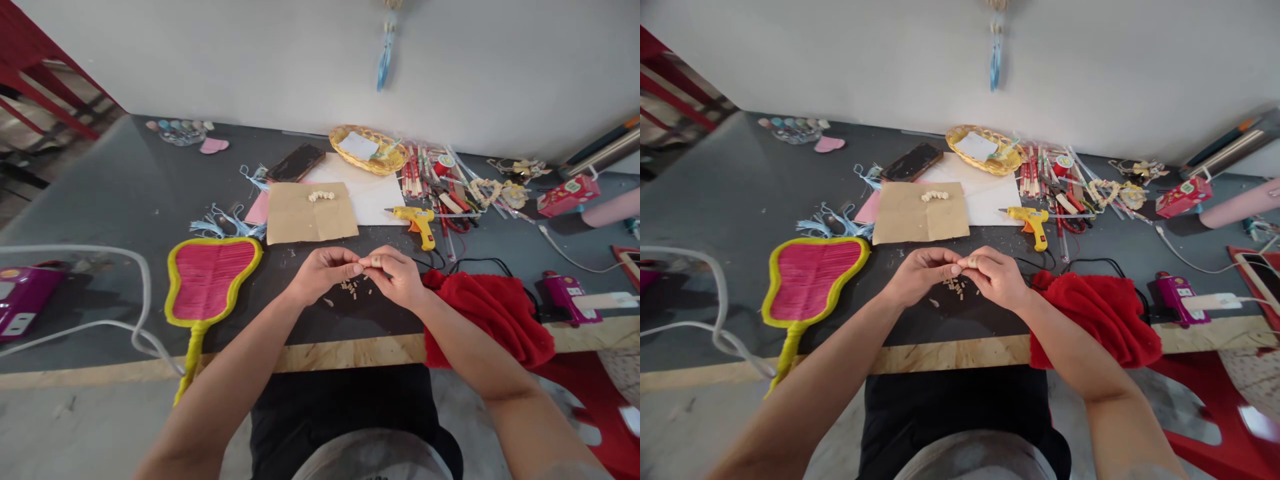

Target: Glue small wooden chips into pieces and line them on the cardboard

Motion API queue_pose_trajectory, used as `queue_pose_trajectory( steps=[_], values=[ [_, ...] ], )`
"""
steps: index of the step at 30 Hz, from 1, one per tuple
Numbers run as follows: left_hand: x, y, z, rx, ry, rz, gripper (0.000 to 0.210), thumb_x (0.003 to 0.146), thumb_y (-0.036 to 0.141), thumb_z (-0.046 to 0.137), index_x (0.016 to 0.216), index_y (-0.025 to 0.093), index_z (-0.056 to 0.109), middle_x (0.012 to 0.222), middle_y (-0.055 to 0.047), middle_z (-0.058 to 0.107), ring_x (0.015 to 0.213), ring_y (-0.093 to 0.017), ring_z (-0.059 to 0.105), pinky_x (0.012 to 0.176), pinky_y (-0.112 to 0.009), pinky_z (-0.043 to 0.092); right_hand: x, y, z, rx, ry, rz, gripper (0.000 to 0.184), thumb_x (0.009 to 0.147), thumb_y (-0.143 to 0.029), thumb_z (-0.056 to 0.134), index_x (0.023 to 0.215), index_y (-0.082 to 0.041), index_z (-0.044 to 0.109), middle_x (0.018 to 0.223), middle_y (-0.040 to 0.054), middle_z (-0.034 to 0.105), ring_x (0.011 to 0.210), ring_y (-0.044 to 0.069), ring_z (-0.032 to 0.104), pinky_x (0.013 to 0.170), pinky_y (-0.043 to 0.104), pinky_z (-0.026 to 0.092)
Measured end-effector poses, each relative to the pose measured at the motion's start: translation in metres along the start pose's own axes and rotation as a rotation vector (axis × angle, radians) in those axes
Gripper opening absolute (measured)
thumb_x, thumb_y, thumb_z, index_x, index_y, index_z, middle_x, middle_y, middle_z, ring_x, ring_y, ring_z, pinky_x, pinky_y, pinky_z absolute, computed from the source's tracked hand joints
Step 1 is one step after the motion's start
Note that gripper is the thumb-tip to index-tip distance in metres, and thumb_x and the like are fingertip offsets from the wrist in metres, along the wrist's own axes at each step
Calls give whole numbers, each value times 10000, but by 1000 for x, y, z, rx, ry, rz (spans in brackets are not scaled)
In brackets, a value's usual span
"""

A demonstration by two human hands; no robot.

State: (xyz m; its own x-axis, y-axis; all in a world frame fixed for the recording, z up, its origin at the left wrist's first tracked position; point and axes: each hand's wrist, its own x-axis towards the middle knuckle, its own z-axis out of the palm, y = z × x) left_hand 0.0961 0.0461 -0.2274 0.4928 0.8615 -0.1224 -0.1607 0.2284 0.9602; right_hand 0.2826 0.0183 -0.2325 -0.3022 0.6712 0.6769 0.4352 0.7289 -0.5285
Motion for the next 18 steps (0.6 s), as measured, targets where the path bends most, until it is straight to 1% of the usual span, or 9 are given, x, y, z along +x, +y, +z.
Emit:
queue_pose_trajectory(
  steps=[3,5,6,8,9,10,12,15,18],
  values=[
    [0,0,0,-6,14,2,239,684,352,837,788,151,758,715,-23,705,635,-99,577,607,-215,451,2,3,-5,-26,-12,-31,205,899,-137,608,1077,-220,665,932,60,711,823,148,691,723,270,601],
    [0,-1,-1,-21,47,7,229,700,347,829,799,150,767,748,-39,724,635,-99,578,606,-216,457,5,12,-17,-118,31,-23,252,894,-147,600,1126,-233,646,985,68,714,863,173,688,760,312,599],
    [1,-1,-1,-41,66,9,222,704,344,827,799,151,771,767,-47,733,626,-95,573,599,-215,456,6,20,-25,-196,89,4,239,895,-171,596,1119,-238,644,994,72,711,873,190,683,783,344,594],
    [2,0,-2,-119,103,16,205,696,334,834,784,159,773,796,-52,745,593,-79,551,581,-210,449,8,39,-44,-393,194,174,185,913,-244,567,1082,-215,636,1036,107,687,906,219,668,818,385,577],
    [2,1,-3,-173,120,25,199,687,330,841,776,165,773,800,-49,747,581,-72,542,574,-207,445,8,50,-54,-480,216,272,200,916,-289,555,1081,-202,623,1091,131,665,958,239,657,826,396,570],
    [3,3,-3,-227,135,36,195,679,325,847,765,169,771,793,-44,743,576,-68,536,570,-204,441,7,61,-63,-558,211,373,233,912,-327,547,1092,-190,605,1136,148,646,996,256,645,843,413,559],
    [4,6,-4,-317,165,69,187,667,314,856,735,167,762,761,-37,726,580,-66,530,563,-200,433,4,79,-77,-687,144,576,292,889,-387,560,1082,-169,585,1150,170,637,1027,290,631,883,454,528],
    [4,10,-4,-405,191,107,181,670,292,856,703,156,741,751,-32,702,583,-60,511,555,-195,420,-1,93,-86,-710,-2,832,347,864,-453,583,1053,-161,572,1056,156,685,986,309,652,862,448,511],
    [3,11,-5,-453,187,109,180,667,268,859,704,149,728,767,-34,694,575,-50,483,553,-190,414,-1,92,-87,-669,-72,978,395,851,-497,593,1074,-172,567,995,124,726,961,310,677,830,417,502]
  ],
)
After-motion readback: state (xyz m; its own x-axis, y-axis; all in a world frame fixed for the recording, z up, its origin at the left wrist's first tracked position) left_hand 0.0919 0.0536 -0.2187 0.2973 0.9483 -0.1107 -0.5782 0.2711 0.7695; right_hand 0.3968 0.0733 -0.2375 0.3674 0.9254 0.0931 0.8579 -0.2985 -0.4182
